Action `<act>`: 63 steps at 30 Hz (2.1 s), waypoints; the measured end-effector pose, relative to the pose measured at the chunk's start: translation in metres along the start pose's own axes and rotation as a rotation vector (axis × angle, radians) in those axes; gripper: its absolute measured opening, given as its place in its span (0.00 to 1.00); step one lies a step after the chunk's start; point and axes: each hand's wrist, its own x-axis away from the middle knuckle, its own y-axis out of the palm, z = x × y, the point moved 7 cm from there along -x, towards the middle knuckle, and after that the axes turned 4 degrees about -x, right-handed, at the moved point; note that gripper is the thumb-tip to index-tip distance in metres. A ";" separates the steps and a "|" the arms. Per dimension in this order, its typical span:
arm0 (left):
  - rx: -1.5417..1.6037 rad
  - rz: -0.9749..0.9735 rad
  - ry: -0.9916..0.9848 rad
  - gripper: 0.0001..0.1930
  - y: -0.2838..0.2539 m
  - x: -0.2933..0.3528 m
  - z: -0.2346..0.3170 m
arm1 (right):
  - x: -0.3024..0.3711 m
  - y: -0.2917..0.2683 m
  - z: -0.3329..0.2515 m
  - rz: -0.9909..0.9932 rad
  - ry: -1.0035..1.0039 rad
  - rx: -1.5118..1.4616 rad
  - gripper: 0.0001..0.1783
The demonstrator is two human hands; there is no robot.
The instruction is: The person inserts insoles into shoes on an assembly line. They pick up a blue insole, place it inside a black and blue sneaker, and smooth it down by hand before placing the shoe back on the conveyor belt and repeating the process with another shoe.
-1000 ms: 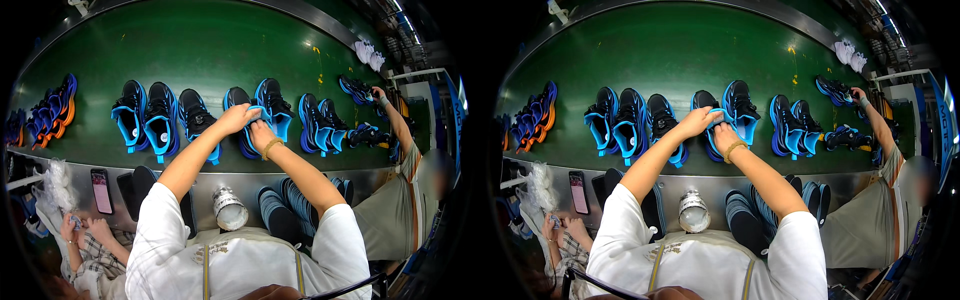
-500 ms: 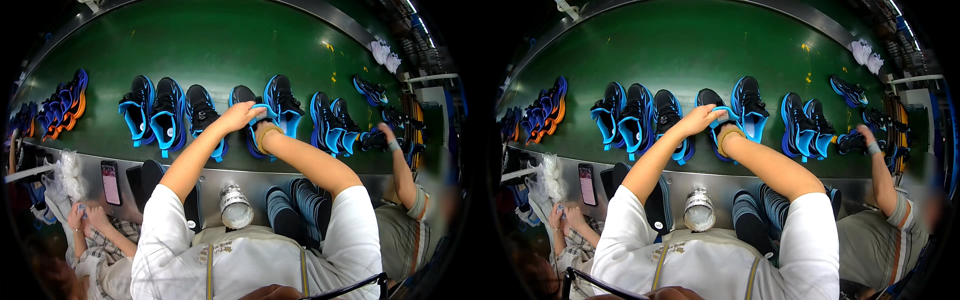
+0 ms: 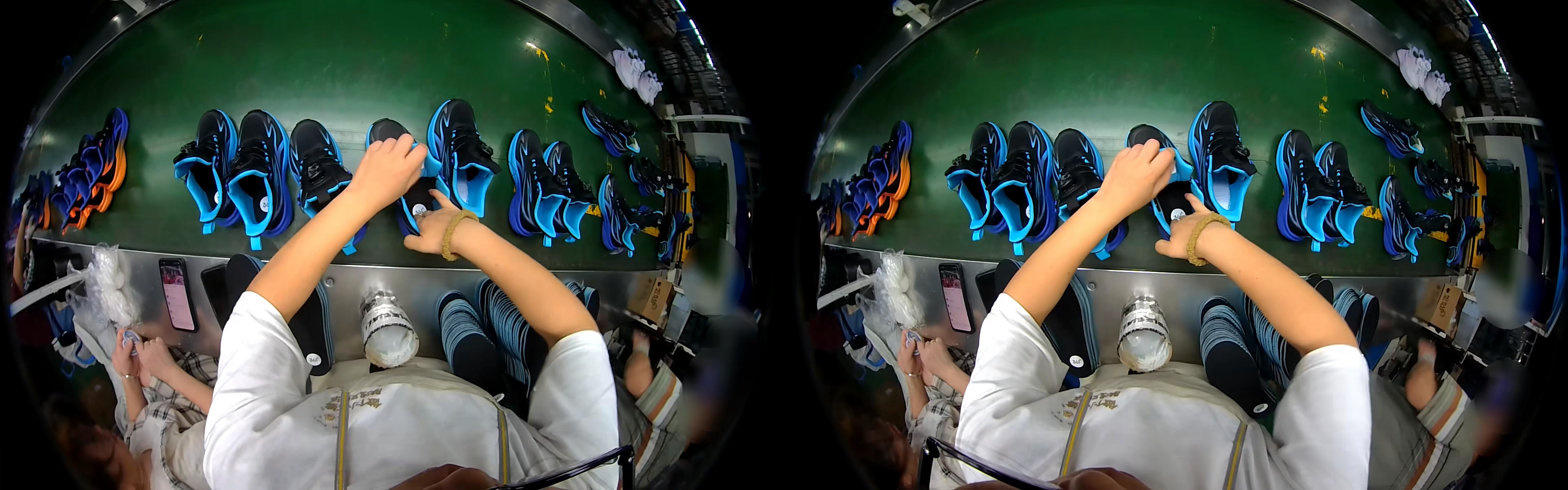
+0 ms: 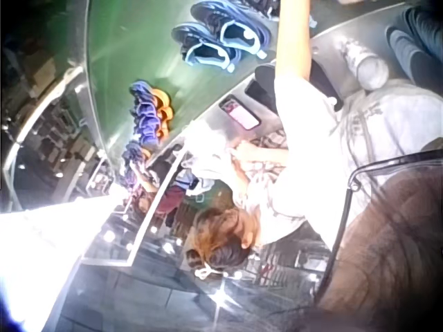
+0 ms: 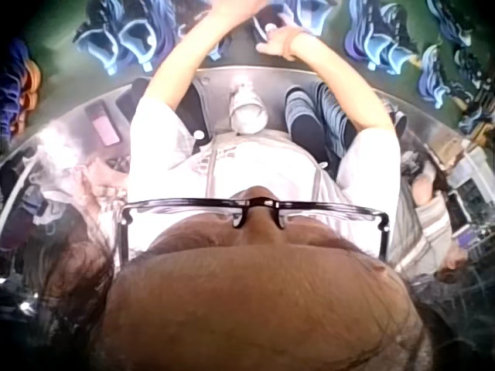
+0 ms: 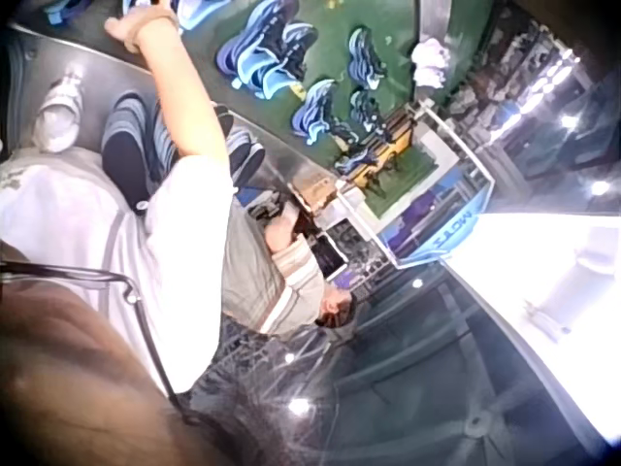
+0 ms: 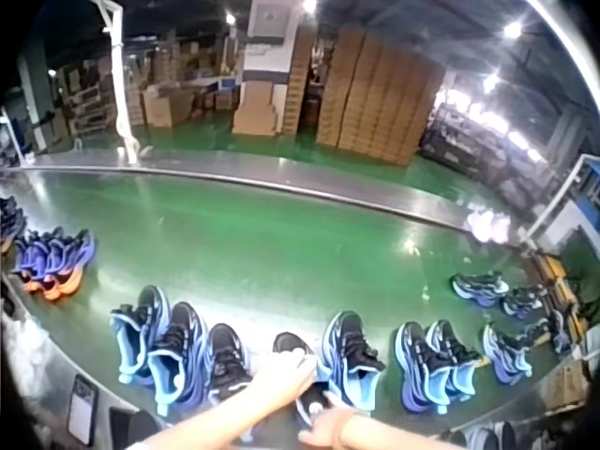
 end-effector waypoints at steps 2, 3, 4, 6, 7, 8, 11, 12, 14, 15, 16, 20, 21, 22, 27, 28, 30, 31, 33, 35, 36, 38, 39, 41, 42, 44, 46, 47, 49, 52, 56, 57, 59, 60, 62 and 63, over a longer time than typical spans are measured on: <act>0.053 -0.065 0.000 0.15 -0.005 -0.006 0.007 | 0.005 0.004 0.007 0.307 -0.032 -0.013 0.30; 0.043 -0.099 0.006 0.15 -0.005 -0.006 0.004 | 0.018 -0.002 0.001 0.529 -0.103 -0.024 0.22; 0.041 -0.118 -0.002 0.15 -0.003 -0.003 0.002 | 0.035 -0.005 -0.001 0.686 -0.099 -0.053 0.19; 0.032 -0.154 -0.020 0.15 0.000 0.004 -0.001 | 0.076 -0.009 -0.008 1.000 -0.093 -0.110 0.13; 0.044 -0.142 0.010 0.14 -0.001 0.007 0.002 | 0.082 0.003 -0.008 1.003 -0.061 -0.151 0.10; 0.048 -0.134 0.011 0.13 -0.006 0.011 0.007 | 0.085 0.013 -0.010 0.988 -0.034 -0.130 0.10; -0.004 -0.105 0.058 0.09 -0.019 0.026 0.024 | 0.089 0.032 -0.009 0.879 0.050 -0.079 0.13; -0.067 -0.107 0.091 0.08 -0.021 0.030 0.027 | 0.088 0.034 -0.010 0.864 0.048 -0.076 0.13; -0.197 -0.106 0.155 0.09 -0.026 0.035 0.029 | 0.086 0.037 -0.014 0.835 0.041 -0.067 0.14; -0.247 -0.094 0.194 0.06 -0.028 0.033 0.028 | 0.085 0.036 -0.016 0.817 0.038 -0.071 0.17; -0.289 -0.088 0.190 0.05 -0.026 0.031 0.024 | 0.087 0.031 -0.016 0.859 0.043 -0.110 0.18; 0.269 -0.157 -0.183 0.06 -0.017 0.018 -0.019 | 0.119 0.011 -0.021 1.048 -0.025 -0.272 0.23; 0.513 -0.185 -0.324 0.06 -0.015 0.017 -0.026 | 0.137 0.008 -0.024 1.087 -0.078 -0.355 0.22; 0.757 -0.213 -0.466 0.07 -0.014 0.018 -0.031 | 0.155 0.010 -0.025 1.125 -0.132 -0.438 0.21; 1.579 -0.044 -0.827 0.07 -0.052 0.014 -0.031 | 0.236 0.077 -0.039 1.182 -0.122 -0.365 0.20; 1.576 -0.017 -0.834 0.09 -0.056 0.012 -0.031 | 0.246 0.093 -0.042 1.139 -0.039 -0.380 0.22; 1.571 -0.032 -0.841 0.11 -0.062 0.004 -0.026 | 0.255 0.138 -0.043 0.974 0.100 -0.394 0.27; 1.479 -0.081 -0.839 0.12 -0.060 -0.004 -0.021 | 0.261 0.158 -0.043 0.981 0.161 -0.437 0.29; 1.177 -0.125 -0.759 0.14 -0.058 -0.025 0.000 | 0.267 0.183 -0.046 0.965 0.252 -0.454 0.32; 0.658 -0.043 -0.386 0.15 -0.042 -0.049 0.015 | 0.269 0.194 -0.045 0.918 0.300 -0.406 0.33; 0.498 -0.180 -0.399 0.16 -0.030 -0.055 0.033 | 0.273 0.193 -0.044 0.932 0.262 -0.474 0.33; 0.133 -0.373 -0.151 0.23 -0.007 -0.063 0.062 | 0.283 0.178 -0.040 0.959 0.159 -0.600 0.33; 0.043 -0.443 -0.069 0.25 0.010 -0.064 0.067 | 0.294 0.163 -0.038 0.972 0.190 -0.562 0.31; -0.134 -0.515 0.030 0.26 0.037 -0.059 0.064 | 0.309 0.127 -0.020 1.051 0.164 -0.477 0.28; -0.119 -0.493 0.002 0.26 0.043 -0.062 0.060 | 0.315 0.108 -0.012 1.094 0.158 -0.423 0.27; -0.107 -0.453 -0.055 0.25 0.050 -0.068 0.054 | 0.318 0.069 0.007 1.279 0.146 -0.315 0.21; 0.055 -0.411 -0.132 0.24 0.055 -0.071 0.052 | 0.304 0.033 0.028 1.428 0.092 -0.298 0.13; 0.173 -0.389 -0.185 0.23 0.058 -0.073 0.053 | 0.293 0.020 0.038 1.465 0.097 -0.329 0.09; 0.399 -0.369 -0.313 0.22 0.058 -0.074 0.057 | 0.262 0.004 0.057 1.472 0.112 -0.299 0.06; 0.641 -0.163 -0.436 0.24 0.072 -0.063 0.048 | 0.203 0.004 0.074 1.283 0.176 -0.139 0.06; 1.065 -0.465 -0.872 0.23 0.097 -0.039 0.040 | 0.152 0.003 0.092 1.069 0.206 -0.077 0.06; 1.121 -0.463 -0.940 0.21 0.094 -0.038 0.042 | 0.145 -0.001 0.092 1.073 0.188 -0.082 0.07; 1.150 -0.453 -1.015 0.20 0.098 -0.034 0.044 | 0.110 0.005 0.099 0.898 0.281 -0.059 0.08; 1.163 -0.448 -1.051 0.20 0.099 -0.032 0.043 | 0.097 0.006 0.100 0.830 0.327 -0.063 0.09; 1.157 -0.449 -1.014 0.21 0.098 -0.035 0.043 | 0.083 0.002 0.106 0.824 0.386 -0.124 0.09; 1.165 -0.417 -0.981 0.21 0.094 -0.038 0.047 | 0.075 0.000 0.109 0.822 0.413 -0.164 0.09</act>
